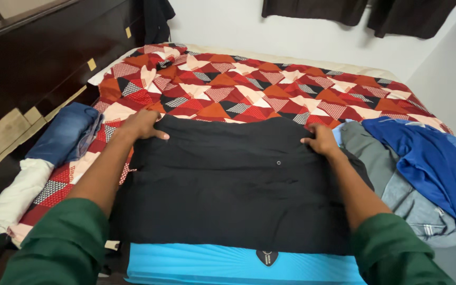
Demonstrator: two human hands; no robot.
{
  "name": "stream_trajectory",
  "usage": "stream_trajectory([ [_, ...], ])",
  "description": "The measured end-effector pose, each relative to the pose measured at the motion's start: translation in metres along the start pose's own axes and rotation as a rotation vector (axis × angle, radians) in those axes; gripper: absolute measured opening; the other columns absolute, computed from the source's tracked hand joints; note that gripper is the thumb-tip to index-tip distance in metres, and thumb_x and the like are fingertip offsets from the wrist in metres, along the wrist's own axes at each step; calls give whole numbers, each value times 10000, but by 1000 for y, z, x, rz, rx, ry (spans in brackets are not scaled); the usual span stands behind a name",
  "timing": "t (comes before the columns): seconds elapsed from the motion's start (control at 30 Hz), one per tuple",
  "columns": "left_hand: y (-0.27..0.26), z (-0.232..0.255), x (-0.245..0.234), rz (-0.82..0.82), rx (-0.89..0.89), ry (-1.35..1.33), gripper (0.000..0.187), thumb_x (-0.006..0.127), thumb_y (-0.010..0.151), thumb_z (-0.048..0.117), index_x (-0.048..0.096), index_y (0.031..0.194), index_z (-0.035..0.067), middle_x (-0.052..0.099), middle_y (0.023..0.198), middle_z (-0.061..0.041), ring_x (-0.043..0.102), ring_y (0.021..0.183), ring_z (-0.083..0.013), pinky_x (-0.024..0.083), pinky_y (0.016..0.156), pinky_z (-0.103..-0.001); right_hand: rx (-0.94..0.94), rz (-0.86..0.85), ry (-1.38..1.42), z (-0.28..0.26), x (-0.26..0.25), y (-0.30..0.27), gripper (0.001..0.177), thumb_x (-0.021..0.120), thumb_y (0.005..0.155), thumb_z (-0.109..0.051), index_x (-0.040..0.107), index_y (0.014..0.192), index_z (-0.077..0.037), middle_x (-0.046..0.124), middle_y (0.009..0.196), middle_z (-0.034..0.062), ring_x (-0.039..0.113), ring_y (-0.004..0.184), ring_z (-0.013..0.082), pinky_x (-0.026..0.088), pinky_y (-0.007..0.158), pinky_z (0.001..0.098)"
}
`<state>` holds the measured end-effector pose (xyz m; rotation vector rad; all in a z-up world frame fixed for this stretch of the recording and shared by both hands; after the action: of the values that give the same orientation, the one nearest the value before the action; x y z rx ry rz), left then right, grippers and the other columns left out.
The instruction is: The person buttons a black shirt, spreads it out on top of a blue suitcase, and then folds the sleeves and body of the shirt into a compact shape.
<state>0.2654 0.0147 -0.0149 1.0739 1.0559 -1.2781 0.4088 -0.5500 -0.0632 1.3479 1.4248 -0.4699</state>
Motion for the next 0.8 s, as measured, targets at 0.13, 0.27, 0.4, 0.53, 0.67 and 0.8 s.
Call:
stream_trajectory([
  [0.13, -3, 2, -14, -34, -9, -49, 773, 946, 640, 436, 676, 1280, 96, 675, 1261, -171, 626, 1211, -339, 500, 1022, -461, 8, -129, 47, 1, -7, 5, 511, 911, 766, -299, 693, 1095, 26, 690, 937, 190, 679, 887, 307, 538, 807, 415],
  [0.27, -16, 5, -33, -53, 62, -48, 473, 869, 737, 406, 800, 1107, 119, 800, 1067, -113, 699, 1102, -287, 395, 1066, -474, 152, -174, 289, 2, -38, -6, 358, 838, 863, -244, 704, 1048, 32, 661, 843, 149, 617, 759, 212, 523, 719, 397],
  [0.4, -57, 23, -61, 82, 256, -393, 340, 849, 754, 252, 660, 961, 59, 747, 942, -122, 725, 958, -285, 537, 861, -393, 3, -78, 375, -34, -86, -38, 262, 788, 892, -188, 728, 1076, -12, 689, 862, 83, 611, 772, 138, 505, 696, 329],
  [0.53, -131, 49, -80, 332, 324, -297, 247, 775, 802, 67, 537, 863, 44, 681, 875, -118, 684, 896, -301, 529, 816, -392, -191, 120, 210, -75, -139, -114, 247, 760, 899, -166, 708, 1100, -31, 679, 897, 88, 629, 770, 176, 506, 699, 312],
  [0.67, -231, 82, -62, 518, 400, 44, 312, 748, 695, -24, 572, 913, 115, 628, 859, -86, 629, 917, -326, 446, 801, -488, -305, 140, 24, -89, -157, -213, 261, 700, 881, -96, 642, 1121, -13, 618, 1026, 152, 619, 933, 318, 492, 801, 342],
  [0.8, -276, 77, -32, 97, 82, -129, 615, 876, 589, 163, 574, 1124, 139, 657, 1040, -71, 641, 1045, -308, 485, 882, -459, -416, -130, -92, -98, -133, -273, 396, 709, 656, -53, 670, 1050, -77, 639, 1178, 86, 627, 1121, 310, 497, 908, 358],
])
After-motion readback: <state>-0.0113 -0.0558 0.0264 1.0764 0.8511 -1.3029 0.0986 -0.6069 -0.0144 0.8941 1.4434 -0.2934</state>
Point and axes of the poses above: each hand's wrist, its own y-axis towards the middle knuckle, its own x-axis out of the palm, z = x × y, the point moved 5 cm from there along y, towards the middle knuckle
